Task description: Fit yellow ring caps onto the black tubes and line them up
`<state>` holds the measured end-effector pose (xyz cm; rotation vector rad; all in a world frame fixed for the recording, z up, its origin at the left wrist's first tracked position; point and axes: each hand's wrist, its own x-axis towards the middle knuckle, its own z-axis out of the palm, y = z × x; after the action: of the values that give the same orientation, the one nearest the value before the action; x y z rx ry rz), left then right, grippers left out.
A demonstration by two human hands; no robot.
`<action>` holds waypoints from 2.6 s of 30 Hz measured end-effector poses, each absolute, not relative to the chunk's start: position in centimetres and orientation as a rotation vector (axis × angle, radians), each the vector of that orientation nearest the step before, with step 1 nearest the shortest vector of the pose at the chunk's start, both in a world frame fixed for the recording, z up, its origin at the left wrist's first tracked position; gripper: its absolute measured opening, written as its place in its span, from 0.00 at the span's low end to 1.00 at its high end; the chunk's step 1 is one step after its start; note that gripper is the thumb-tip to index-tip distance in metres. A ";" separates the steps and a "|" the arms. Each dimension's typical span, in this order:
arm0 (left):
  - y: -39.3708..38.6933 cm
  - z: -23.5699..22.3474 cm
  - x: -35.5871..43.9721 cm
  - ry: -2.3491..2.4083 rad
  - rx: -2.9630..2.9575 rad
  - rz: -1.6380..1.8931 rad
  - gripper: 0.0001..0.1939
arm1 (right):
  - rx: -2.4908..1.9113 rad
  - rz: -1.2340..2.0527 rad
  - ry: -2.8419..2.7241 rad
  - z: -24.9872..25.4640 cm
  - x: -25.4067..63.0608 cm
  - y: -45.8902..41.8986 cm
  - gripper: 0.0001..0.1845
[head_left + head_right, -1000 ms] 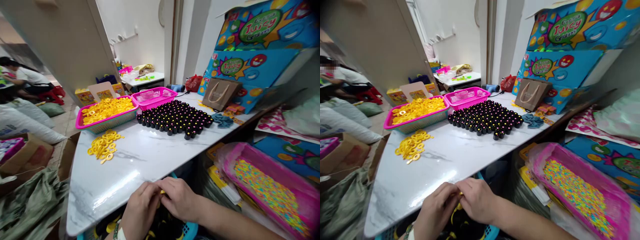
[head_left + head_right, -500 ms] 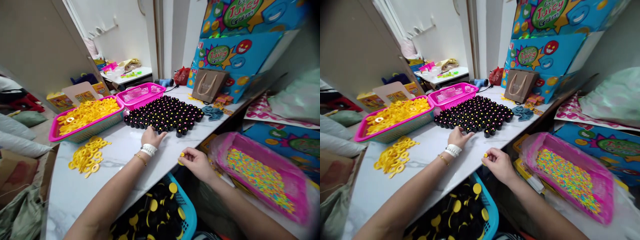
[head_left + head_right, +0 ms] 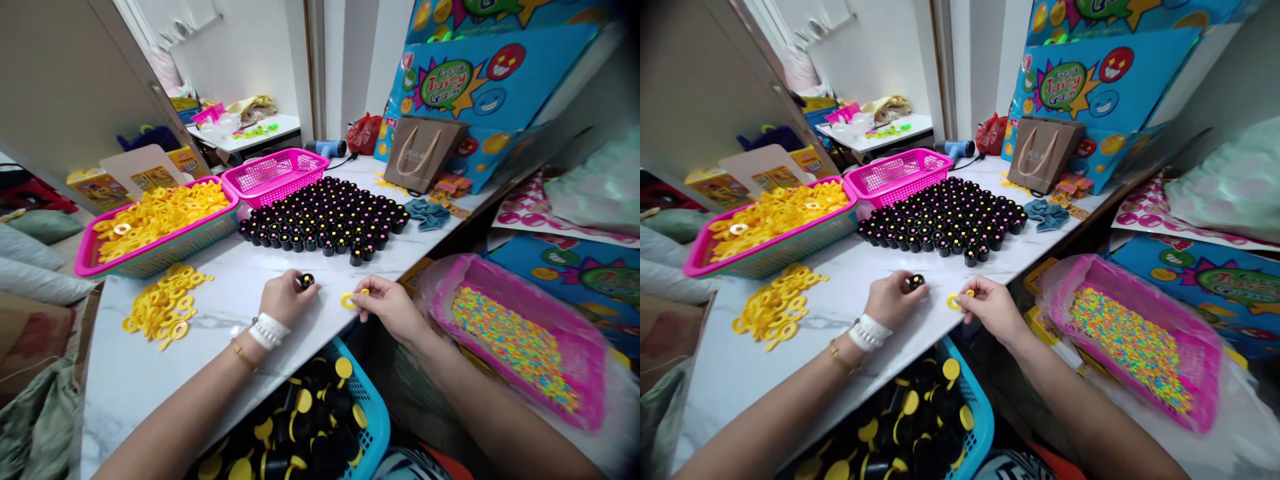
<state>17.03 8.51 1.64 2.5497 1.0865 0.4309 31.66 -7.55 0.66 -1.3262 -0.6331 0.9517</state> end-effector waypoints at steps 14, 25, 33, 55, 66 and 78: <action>6.6 0.8 13.5 0.909 2.431 0.390 0.17 | -1.307 1.261 -0.674 1.0 29.2 0.1 0.17; 7.2 2.7 13.2 0.727 1.934 0.235 0.20 | -1.297 1.200 -0.701 1.1 28.6 -0.7 0.19; 6.4 1.4 13.4 0.736 2.149 0.430 0.14 | -1.283 1.233 -0.671 1.0 29.1 -0.7 0.20; 6.4 1.2 13.1 0.760 2.269 0.434 0.10 | -1.397 1.112 -0.730 0.9 28.4 -0.6 0.20; 6.9 2.0 13.8 0.813 1.627 0.243 0.14 | -1.418 1.115 -0.781 0.8 28.3 -0.9 0.23; 6.1 0.7 12.8 0.716 2.251 0.581 0.13 | -1.300 1.204 -0.735 1.0 29.4 -1.4 0.22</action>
<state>12.75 6.07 0.69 2.2507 0.7158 0.5813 29.40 -1.38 1.02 -1.2995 -0.7351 1.2035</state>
